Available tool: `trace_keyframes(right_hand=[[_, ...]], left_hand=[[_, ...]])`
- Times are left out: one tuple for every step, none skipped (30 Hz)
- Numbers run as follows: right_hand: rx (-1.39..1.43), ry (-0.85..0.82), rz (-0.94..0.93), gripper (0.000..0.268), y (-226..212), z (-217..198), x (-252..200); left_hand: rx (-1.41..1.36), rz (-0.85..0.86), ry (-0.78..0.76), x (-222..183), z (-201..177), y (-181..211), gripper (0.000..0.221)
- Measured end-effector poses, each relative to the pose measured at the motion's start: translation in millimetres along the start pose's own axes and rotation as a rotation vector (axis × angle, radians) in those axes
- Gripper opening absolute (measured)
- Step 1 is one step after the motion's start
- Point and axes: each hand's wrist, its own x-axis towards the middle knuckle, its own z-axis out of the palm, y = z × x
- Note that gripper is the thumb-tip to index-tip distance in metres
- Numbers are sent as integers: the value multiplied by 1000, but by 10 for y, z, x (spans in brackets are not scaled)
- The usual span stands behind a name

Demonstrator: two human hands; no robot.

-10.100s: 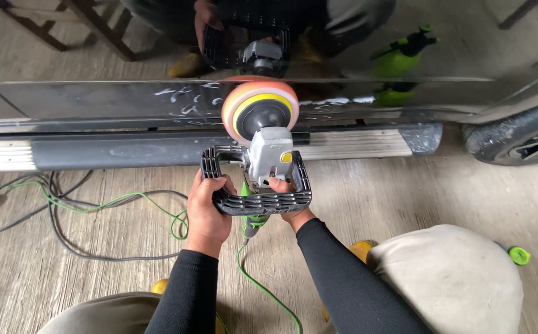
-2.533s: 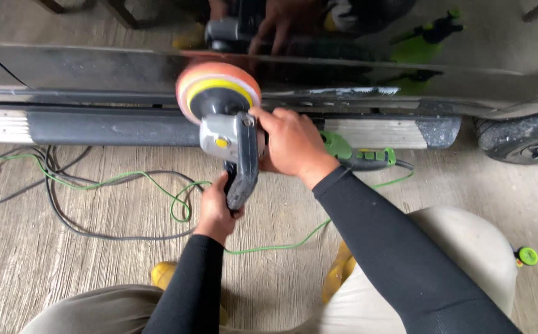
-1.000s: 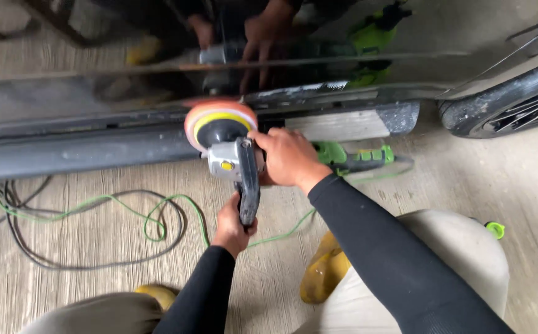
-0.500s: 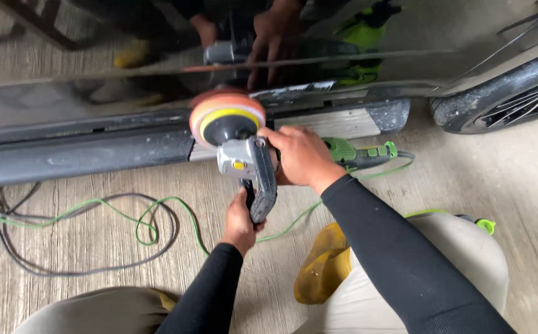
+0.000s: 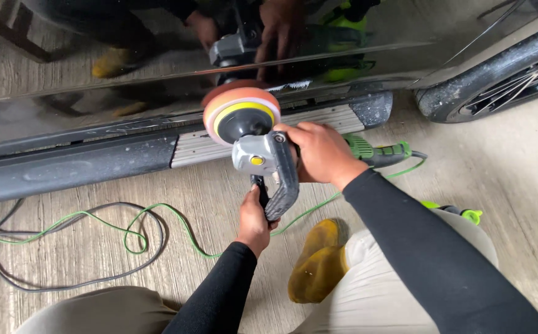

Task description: The person uses a rotary polisher to buff the lower side panel of a black car. They pause to apply a white polishing compound from a tube onto the car's surface and the polishing pad, then resume buffing the area.

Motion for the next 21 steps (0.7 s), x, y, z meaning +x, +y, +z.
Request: trace_keyframes(right_hand=[[-2,1,-4,53,-9,-41,-5],[-11,-10,-17,56,-15,-83,-12],[-20,-19,-25,59,-16,-127,-26],[-22,-15,-23,59,-14,-117,-22],[-7,-31,-11,60,-10,-104,-27],[9,-47,1,61,-2,-90,-32],[10,-47,8,61,52,-18,-42],[3,-54,29,59,109,56,-48],[1,-62,46,58,162,138,-43],[5,-63,50,58,240,206,-74],[6,-48,66,59,319,270,-87],[6,-33,82,61,397,336,-100],[8,-35,87,61,415,304,-126],[-7,-8,65,59,433,275,-154],[-26,20,38,56,462,235,-168],[-28,19,40,56,523,198,-183],[7,39,47,54,577,171,-199],[42,59,54,52,630,143,-218],[47,57,57,52,595,59,-217],[35,68,22,51,562,-31,-219],[17,86,-11,50,545,-144,-212]], left_hand=[[-3,3,-1,-50,52,-18,32],[10,-21,11,-101,108,-38,34],[30,-46,21,-147,167,-55,35],[33,-45,17,-112,153,-84,35],[41,-63,35,-78,138,-121,35],[49,-81,52,-39,125,-159,36],[55,-85,51,-18,116,-176,36],[63,-79,57,7,108,-192,35],[69,-72,68,32,90,-200,35],[74,-75,70,28,99,-221,35],[78,-65,71,35,115,-225,35],[82,-56,71,42,130,-227,35],[85,-61,71,-17,179,-218,35],[89,-34,66,-75,227,-210,33],[88,-5,57,-121,293,-197,31],[88,-7,55,-77,338,-225,31],[78,32,46,-43,368,-257,32],[69,71,38,-10,398,-293,32],[72,67,43,-26,431,-292,32],[62,78,40,-47,468,-294,31],[54,92,29,-54,537,-278,30]])
